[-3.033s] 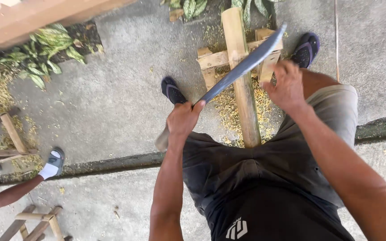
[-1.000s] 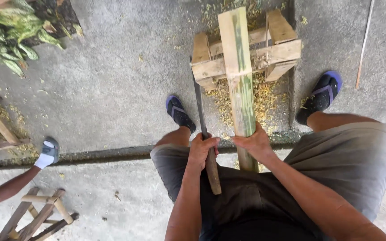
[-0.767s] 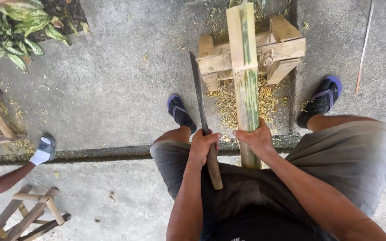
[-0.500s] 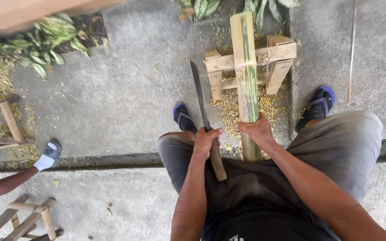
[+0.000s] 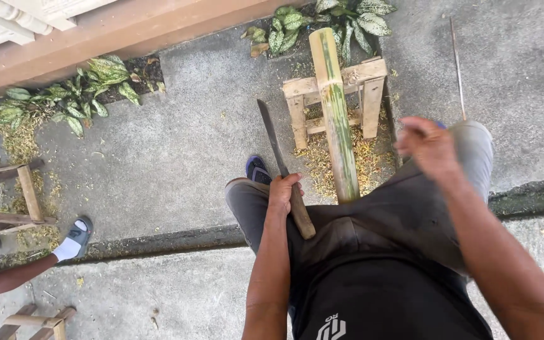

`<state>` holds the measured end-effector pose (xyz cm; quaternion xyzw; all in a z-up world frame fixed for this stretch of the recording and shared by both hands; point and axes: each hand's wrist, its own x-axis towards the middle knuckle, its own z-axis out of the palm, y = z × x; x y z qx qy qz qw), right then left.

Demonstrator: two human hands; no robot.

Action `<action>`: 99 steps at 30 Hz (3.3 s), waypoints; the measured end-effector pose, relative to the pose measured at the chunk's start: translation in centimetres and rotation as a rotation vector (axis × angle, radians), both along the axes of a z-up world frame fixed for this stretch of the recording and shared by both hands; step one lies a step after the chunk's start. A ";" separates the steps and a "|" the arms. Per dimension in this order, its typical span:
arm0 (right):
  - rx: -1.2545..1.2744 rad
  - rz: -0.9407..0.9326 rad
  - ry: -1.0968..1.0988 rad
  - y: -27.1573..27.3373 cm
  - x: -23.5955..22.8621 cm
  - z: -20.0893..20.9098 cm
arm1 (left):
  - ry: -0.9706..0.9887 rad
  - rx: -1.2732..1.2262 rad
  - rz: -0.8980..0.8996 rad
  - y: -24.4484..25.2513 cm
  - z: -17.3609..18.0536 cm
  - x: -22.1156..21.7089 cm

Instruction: The recorder uses a machete to shave the outer layer off a bamboo pole while it is held in a wooden stand.

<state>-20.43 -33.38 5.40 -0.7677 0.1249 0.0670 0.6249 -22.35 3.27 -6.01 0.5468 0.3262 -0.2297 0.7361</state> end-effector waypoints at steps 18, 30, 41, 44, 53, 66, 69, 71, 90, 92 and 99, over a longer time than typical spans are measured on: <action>0.660 -0.412 0.107 -11.3 -16.4 1.9 | -0.101 0.058 0.110 4.9 15.5 -9.2; 0.471 -0.437 0.328 -11.6 -17.1 0.8 | -0.064 0.228 0.050 4.7 15.7 -10.8; 0.447 -0.483 0.357 -13.1 -18.1 0.4 | -0.015 0.206 0.030 3.8 15.5 -10.3; 0.459 -0.484 0.342 -13.0 -17.8 0.6 | 0.010 0.212 -0.005 3.4 15.8 -9.8; 0.453 -0.431 0.367 -11.5 -16.5 2.0 | -0.052 0.168 -0.047 2.1 18.7 -10.3; 0.281 -0.423 0.475 -11.1 -15.4 2.1 | -0.113 0.046 -0.107 2.8 12.2 -8.6; 0.259 -0.345 0.502 -9.8 -13.0 3.6 | -0.112 0.034 -0.127 3.3 13.0 -8.0; 0.224 -0.299 0.504 -8.0 -12.1 5.7 | -0.114 0.015 -0.136 3.4 13.1 -8.9; -1.326 0.851 -0.518 0.0 17.1 2.9 | -0.809 0.860 -1.079 0.2 14.3 6.6; -1.277 0.939 -0.298 -0.8 19.6 1.7 | -0.840 0.880 -1.132 0.0 13.5 10.1; -1.240 0.777 -0.085 -2.1 28.8 -1.8 | -0.642 1.086 -1.117 -1.9 11.2 24.4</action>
